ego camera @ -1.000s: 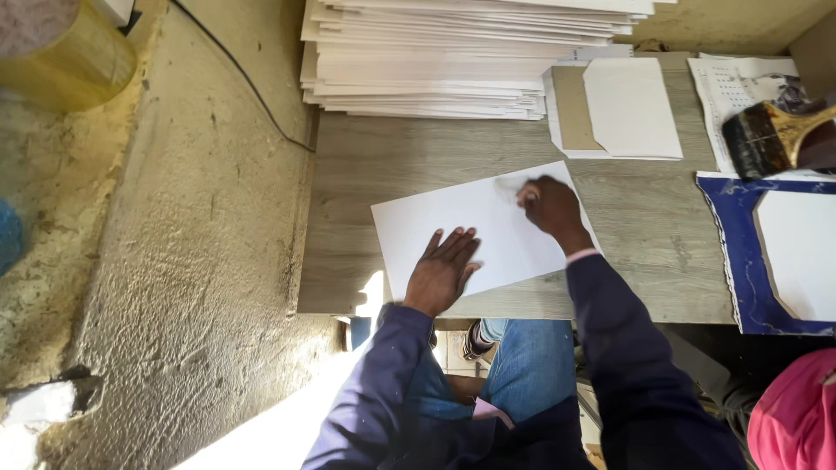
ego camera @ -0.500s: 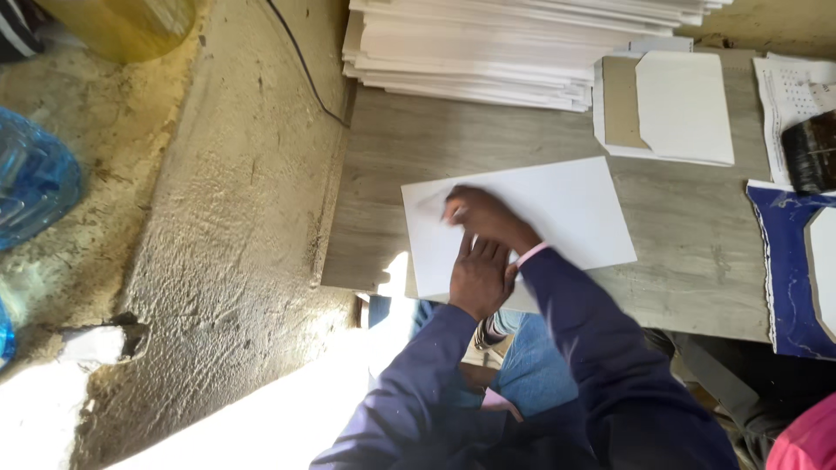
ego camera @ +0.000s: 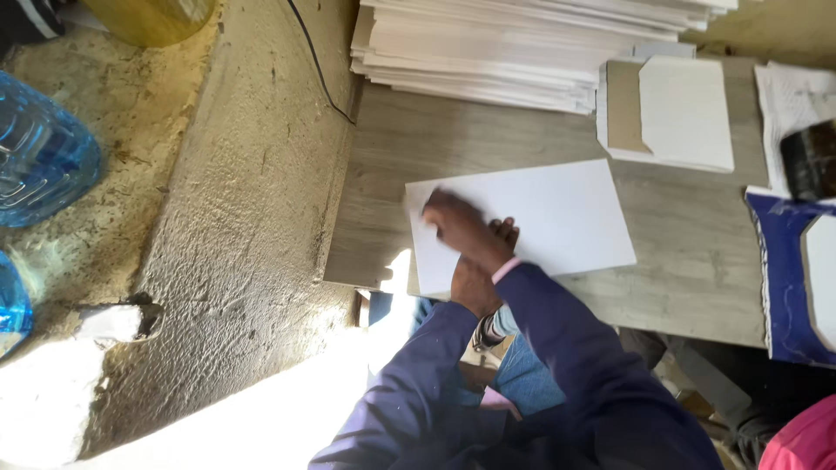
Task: The person wipes a white sheet of paper with a small cloth, then picks up a larger board with three rectangular sections and wipes it with the same cloth. The person repeats this process, wiping the paper and the board multiple times while seated at a table.
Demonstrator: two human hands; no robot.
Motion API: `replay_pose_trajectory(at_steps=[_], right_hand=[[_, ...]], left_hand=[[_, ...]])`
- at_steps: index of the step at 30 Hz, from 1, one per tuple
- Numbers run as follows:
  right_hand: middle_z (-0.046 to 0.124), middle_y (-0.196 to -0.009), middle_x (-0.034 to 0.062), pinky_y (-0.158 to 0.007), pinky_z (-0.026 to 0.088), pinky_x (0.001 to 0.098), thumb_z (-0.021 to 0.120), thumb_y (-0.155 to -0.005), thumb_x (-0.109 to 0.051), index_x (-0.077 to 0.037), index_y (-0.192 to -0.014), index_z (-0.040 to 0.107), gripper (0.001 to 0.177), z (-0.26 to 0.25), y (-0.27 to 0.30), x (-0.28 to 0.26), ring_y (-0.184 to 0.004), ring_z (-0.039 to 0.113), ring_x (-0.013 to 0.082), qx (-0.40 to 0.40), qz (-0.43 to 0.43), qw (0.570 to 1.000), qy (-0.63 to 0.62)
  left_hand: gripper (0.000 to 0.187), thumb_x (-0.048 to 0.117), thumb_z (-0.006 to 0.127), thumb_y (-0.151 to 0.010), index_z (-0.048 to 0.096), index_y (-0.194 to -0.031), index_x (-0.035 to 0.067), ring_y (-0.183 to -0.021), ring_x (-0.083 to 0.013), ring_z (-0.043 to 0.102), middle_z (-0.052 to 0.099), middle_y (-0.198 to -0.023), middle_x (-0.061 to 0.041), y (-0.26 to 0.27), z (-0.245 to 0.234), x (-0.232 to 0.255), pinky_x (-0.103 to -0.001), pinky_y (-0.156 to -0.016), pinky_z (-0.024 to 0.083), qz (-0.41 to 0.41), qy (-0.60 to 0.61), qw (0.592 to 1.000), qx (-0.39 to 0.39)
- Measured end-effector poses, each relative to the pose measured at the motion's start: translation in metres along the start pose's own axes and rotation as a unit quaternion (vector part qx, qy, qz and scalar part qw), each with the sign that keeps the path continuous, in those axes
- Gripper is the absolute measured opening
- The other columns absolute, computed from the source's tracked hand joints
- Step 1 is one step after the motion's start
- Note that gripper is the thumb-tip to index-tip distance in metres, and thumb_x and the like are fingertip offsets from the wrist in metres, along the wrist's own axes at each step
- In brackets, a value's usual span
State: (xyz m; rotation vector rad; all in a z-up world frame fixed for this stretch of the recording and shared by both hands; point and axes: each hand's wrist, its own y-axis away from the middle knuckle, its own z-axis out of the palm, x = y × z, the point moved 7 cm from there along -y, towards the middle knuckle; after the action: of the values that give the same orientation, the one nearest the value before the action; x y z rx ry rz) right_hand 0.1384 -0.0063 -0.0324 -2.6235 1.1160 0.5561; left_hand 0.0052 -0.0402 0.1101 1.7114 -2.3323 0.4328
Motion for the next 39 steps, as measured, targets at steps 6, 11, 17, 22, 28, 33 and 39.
replay_pose_trajectory(at_steps=[6, 11, 17, 22, 28, 33, 39], right_hand=[[0.065, -0.1, 0.0048, -0.092, 0.054, 0.044, 0.077, -0.092, -0.011, -0.016, -0.099, 0.072, 0.01, -0.022, 0.011, 0.053, -0.103, 0.069, 0.0298, 0.091, -0.027, 0.996, 0.0], [0.067, -0.099, 0.0085, -0.092, 0.051, 0.0497, 0.067, -0.096, -0.012, -0.014, -0.098, 0.071, 0.005, -0.031, 0.023, -0.035, -0.1, 0.069, 0.0361, -0.028, 0.031, 0.976, -0.214], [0.064, -0.09, 0.0012, -0.078, 0.055, 0.0418, 0.072, -0.092, -0.004, -0.018, -0.09, 0.069, 0.014, -0.028, -0.001, -0.035, -0.088, 0.071, 0.0277, 0.061, -0.009, 0.996, -0.071], [0.074, -0.1, 0.014, -0.099, 0.055, 0.0503, 0.07, -0.088, 0.004, -0.009, -0.107, 0.068, 0.023, 0.024, 0.035, -0.005, -0.108, 0.074, 0.0411, -0.011, -0.008, 0.982, -0.187], [0.074, -0.093, 0.0012, -0.091, 0.053, 0.0384, 0.078, -0.072, 0.009, -0.014, -0.097, 0.075, 0.035, 0.001, 0.022, 0.125, -0.094, 0.072, 0.0259, 0.138, -0.041, 0.976, -0.166], [0.074, -0.117, 0.01, -0.101, 0.054, 0.035, 0.066, -0.09, 0.008, -0.02, -0.13, 0.075, 0.05, 0.063, 0.039, 0.054, -0.114, 0.074, 0.0239, 0.003, 0.301, 0.806, -0.51], [0.071, -0.088, -0.0007, -0.088, 0.055, 0.0408, 0.08, -0.088, -0.002, -0.019, -0.089, 0.075, 0.017, -0.017, 0.023, -0.065, -0.09, 0.072, 0.0262, 0.073, -0.135, 0.966, -0.209]], left_hand=[[0.064, 0.028, 0.048, -0.089, 0.063, -0.149, 0.011, -0.155, -0.0316, 0.043, 0.06, -0.155, -0.009, -0.009, 0.153, -0.027, -0.055, -0.136, 0.018, 0.027, 0.04, 0.997, 0.058], [0.064, 0.036, 0.046, -0.095, 0.056, -0.154, 0.013, -0.158, -0.0318, 0.036, 0.052, -0.162, -0.008, -0.022, 0.156, -0.028, -0.056, -0.136, 0.016, 0.03, 0.048, 0.997, 0.048], [0.067, 0.049, 0.042, -0.104, 0.043, -0.163, 0.016, -0.163, -0.0322, 0.024, 0.038, -0.173, -0.007, -0.011, 0.169, -0.031, -0.058, -0.135, 0.013, 0.038, 0.053, 0.998, 0.014], [0.072, 0.059, 0.039, -0.111, 0.034, -0.17, 0.018, -0.167, -0.0325, 0.015, 0.028, -0.181, -0.006, -0.022, 0.183, -0.043, -0.06, -0.134, 0.011, 0.04, 0.059, 0.997, 0.008], [0.072, 0.058, 0.02, -0.111, 0.06, -0.147, 0.01, -0.155, -0.0303, 0.043, 0.062, -0.15, -0.012, -0.011, 0.136, -0.027, -0.053, -0.138, 0.011, 0.041, 0.007, 0.998, 0.055], [0.064, 0.043, 0.04, -0.109, 0.044, -0.166, 0.013, -0.163, -0.0313, 0.033, 0.038, -0.176, -0.01, -0.014, 0.138, -0.024, -0.051, -0.137, 0.016, 0.034, -0.074, 0.997, -0.006], [0.077, 0.068, 0.042, -0.101, 0.053, -0.161, 0.021, -0.163, -0.0269, 0.035, 0.042, -0.175, -0.004, -0.03, 0.224, -0.049, -0.06, -0.132, 0.018, 0.052, -0.048, 0.961, 0.267]])
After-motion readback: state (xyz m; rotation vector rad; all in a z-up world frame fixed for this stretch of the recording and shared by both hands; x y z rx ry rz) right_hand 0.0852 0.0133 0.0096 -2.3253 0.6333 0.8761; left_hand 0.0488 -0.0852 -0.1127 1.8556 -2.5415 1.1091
